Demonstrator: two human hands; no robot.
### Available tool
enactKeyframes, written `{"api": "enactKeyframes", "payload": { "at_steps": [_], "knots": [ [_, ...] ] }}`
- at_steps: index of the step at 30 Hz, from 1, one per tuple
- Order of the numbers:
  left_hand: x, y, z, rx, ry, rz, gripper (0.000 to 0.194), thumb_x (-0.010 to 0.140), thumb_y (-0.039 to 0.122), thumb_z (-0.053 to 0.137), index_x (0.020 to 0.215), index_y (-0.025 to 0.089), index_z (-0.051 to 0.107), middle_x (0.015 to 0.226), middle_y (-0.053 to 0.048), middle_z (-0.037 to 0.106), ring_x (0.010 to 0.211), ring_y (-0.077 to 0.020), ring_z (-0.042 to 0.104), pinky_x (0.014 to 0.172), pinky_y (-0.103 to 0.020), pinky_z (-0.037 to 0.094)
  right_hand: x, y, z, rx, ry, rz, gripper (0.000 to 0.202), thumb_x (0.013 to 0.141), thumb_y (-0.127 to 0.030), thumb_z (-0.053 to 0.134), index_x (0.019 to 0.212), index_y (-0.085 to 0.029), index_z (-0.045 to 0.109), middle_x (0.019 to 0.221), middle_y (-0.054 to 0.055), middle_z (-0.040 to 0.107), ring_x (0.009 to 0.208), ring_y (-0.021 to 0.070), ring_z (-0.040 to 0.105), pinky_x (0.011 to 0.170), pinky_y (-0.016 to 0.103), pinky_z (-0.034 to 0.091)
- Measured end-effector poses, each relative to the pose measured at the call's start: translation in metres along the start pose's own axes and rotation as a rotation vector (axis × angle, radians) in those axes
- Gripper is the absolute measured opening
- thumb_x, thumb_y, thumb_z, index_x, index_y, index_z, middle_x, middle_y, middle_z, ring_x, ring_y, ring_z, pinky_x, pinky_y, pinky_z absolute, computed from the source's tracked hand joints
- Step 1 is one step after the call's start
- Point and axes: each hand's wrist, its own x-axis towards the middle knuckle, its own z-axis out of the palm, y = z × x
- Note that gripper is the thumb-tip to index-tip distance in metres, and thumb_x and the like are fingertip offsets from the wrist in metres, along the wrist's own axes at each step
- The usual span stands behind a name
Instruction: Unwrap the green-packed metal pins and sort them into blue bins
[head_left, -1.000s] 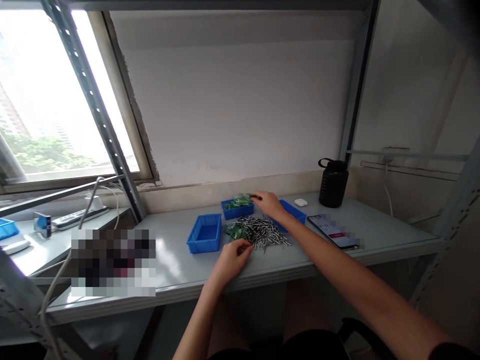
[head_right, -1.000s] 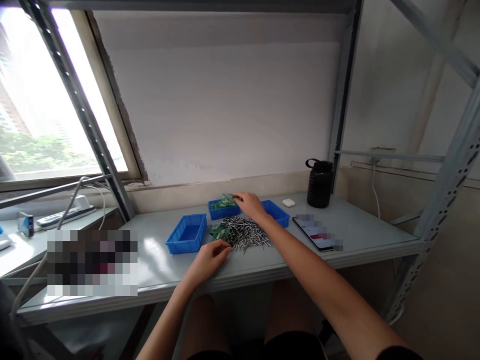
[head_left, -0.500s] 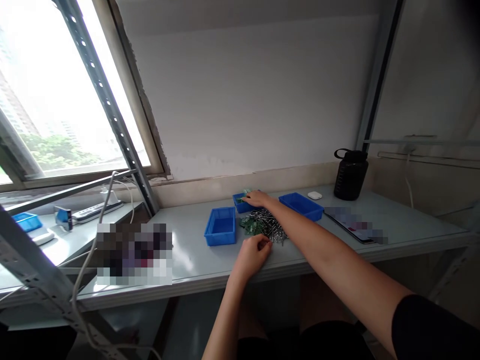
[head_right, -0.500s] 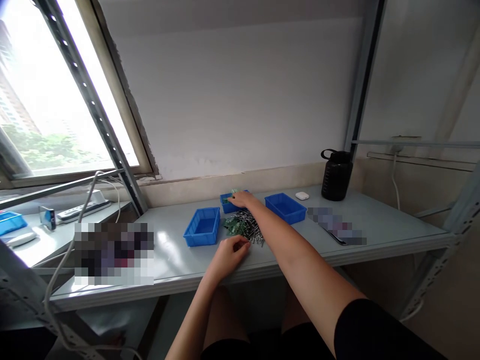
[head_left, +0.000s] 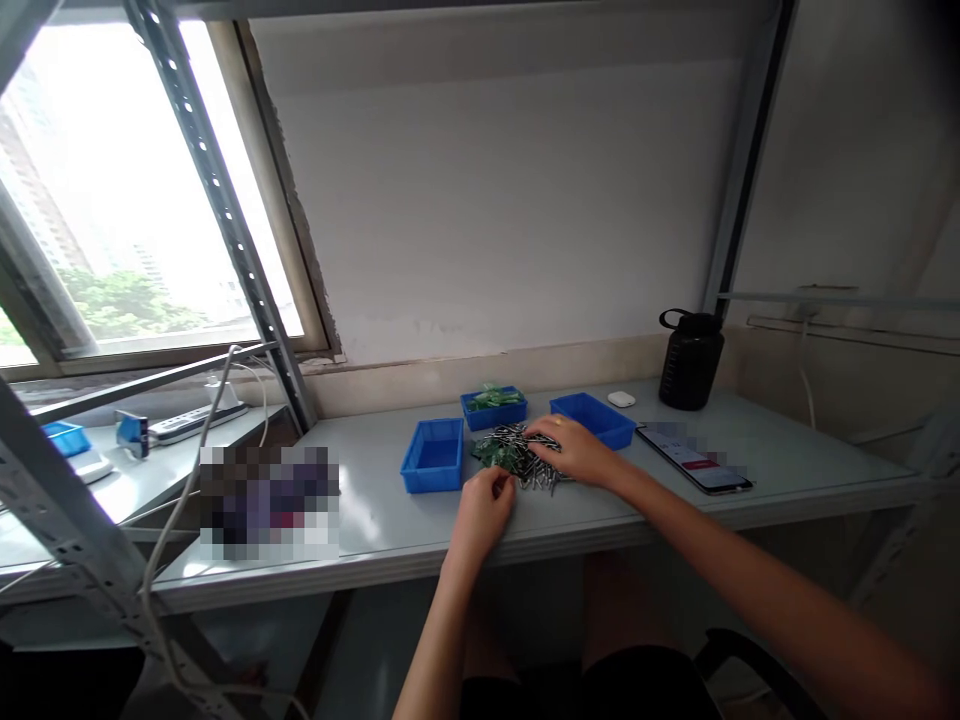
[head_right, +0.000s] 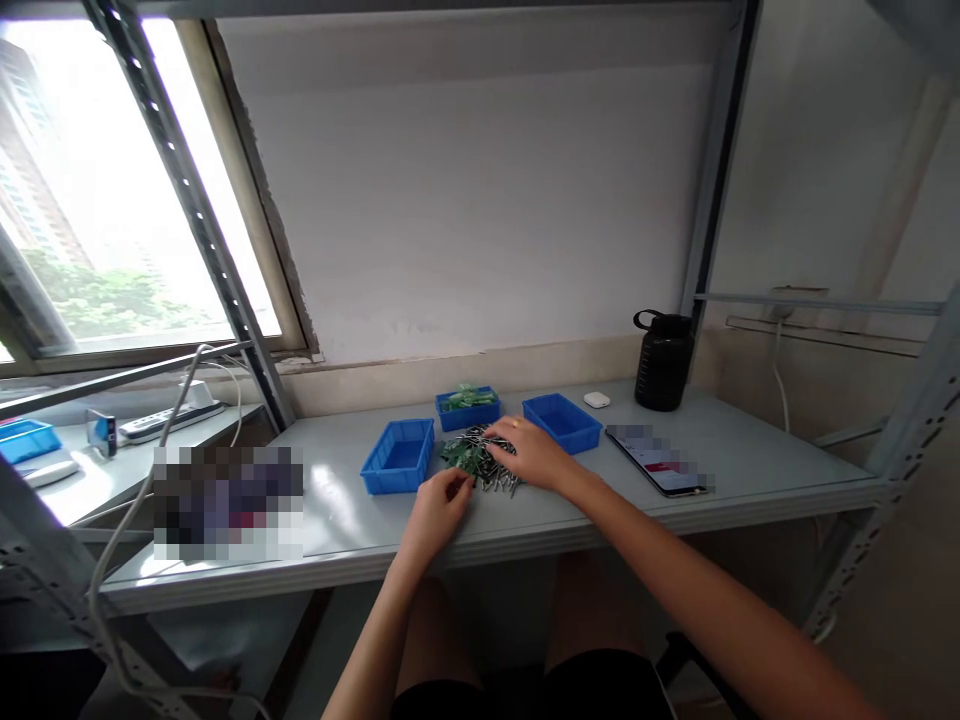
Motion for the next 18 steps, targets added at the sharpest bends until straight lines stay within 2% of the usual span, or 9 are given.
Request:
{"api": "enactKeyframes", "payload": {
  "at_steps": [2,5,7,10,15,18],
  "knots": [
    [0.000,0.001,0.003,0.116,0.058,-0.004,0.017,0.081,0.022,0.047,0.079,0.016,0.062,0.079,-0.007,0.062,0.069,-0.0166,0.056,0.065,-0.027,0.039,-0.031,0.000,0.002,0.059,0.034,0.072,0.023,0.087,-0.032,0.045,0.100,-0.024,0.062,0.101,0.005,0.064,0.097,0.0208,0.056,0.084,0.032,0.042],
    [0.001,0.002,0.006,0.289,0.111,-0.036,0.016,0.081,0.018,0.046,0.088,0.016,0.061,0.089,-0.009,0.059,0.078,-0.0195,0.057,0.071,-0.029,0.041,-0.054,0.007,0.011,0.161,0.008,0.159,0.022,0.086,-0.031,0.046,0.095,-0.023,0.064,0.087,0.003,0.067,0.080,0.0183,0.060,0.070,0.028,0.044],
    [0.003,0.003,0.007,0.349,0.118,-0.086,0.018,0.082,0.017,0.045,0.093,0.016,0.060,0.094,-0.009,0.058,0.079,-0.0203,0.058,0.071,-0.030,0.042,-0.055,0.013,0.016,0.199,-0.048,0.191,0.021,0.085,-0.031,0.047,0.094,-0.023,0.065,0.078,0.002,0.068,0.072,0.0174,0.061,0.065,0.027,0.044],
    [0.009,0.002,0.007,0.413,0.091,-0.129,0.021,0.081,0.016,0.045,0.097,0.016,0.059,0.097,-0.010,0.057,0.082,-0.0219,0.059,0.071,-0.030,0.043,-0.052,0.018,0.019,0.219,-0.068,0.204,0.021,0.085,-0.031,0.049,0.094,-0.023,0.066,0.077,0.003,0.068,0.071,0.0177,0.061,0.063,0.027,0.043],
    [0.021,0.004,0.010,0.517,0.043,-0.112,0.025,0.083,0.028,0.049,0.104,0.015,0.057,0.100,-0.012,0.056,0.086,-0.0239,0.059,0.070,-0.030,0.043,-0.049,0.021,0.017,0.291,-0.083,0.198,0.020,0.083,-0.031,0.051,0.093,-0.022,0.066,0.081,0.003,0.068,0.072,0.0175,0.061,0.065,0.028,0.044],
    [0.028,0.007,0.012,0.553,-0.005,-0.089,0.024,0.083,0.032,0.051,0.098,0.015,0.059,0.095,-0.011,0.057,0.082,-0.0236,0.060,0.067,-0.029,0.042,-0.045,0.025,0.019,0.328,-0.093,0.204,0.021,0.082,-0.032,0.052,0.093,-0.022,0.066,0.082,0.004,0.068,0.074,0.0183,0.061,0.065,0.028,0.045]
  ]
}}
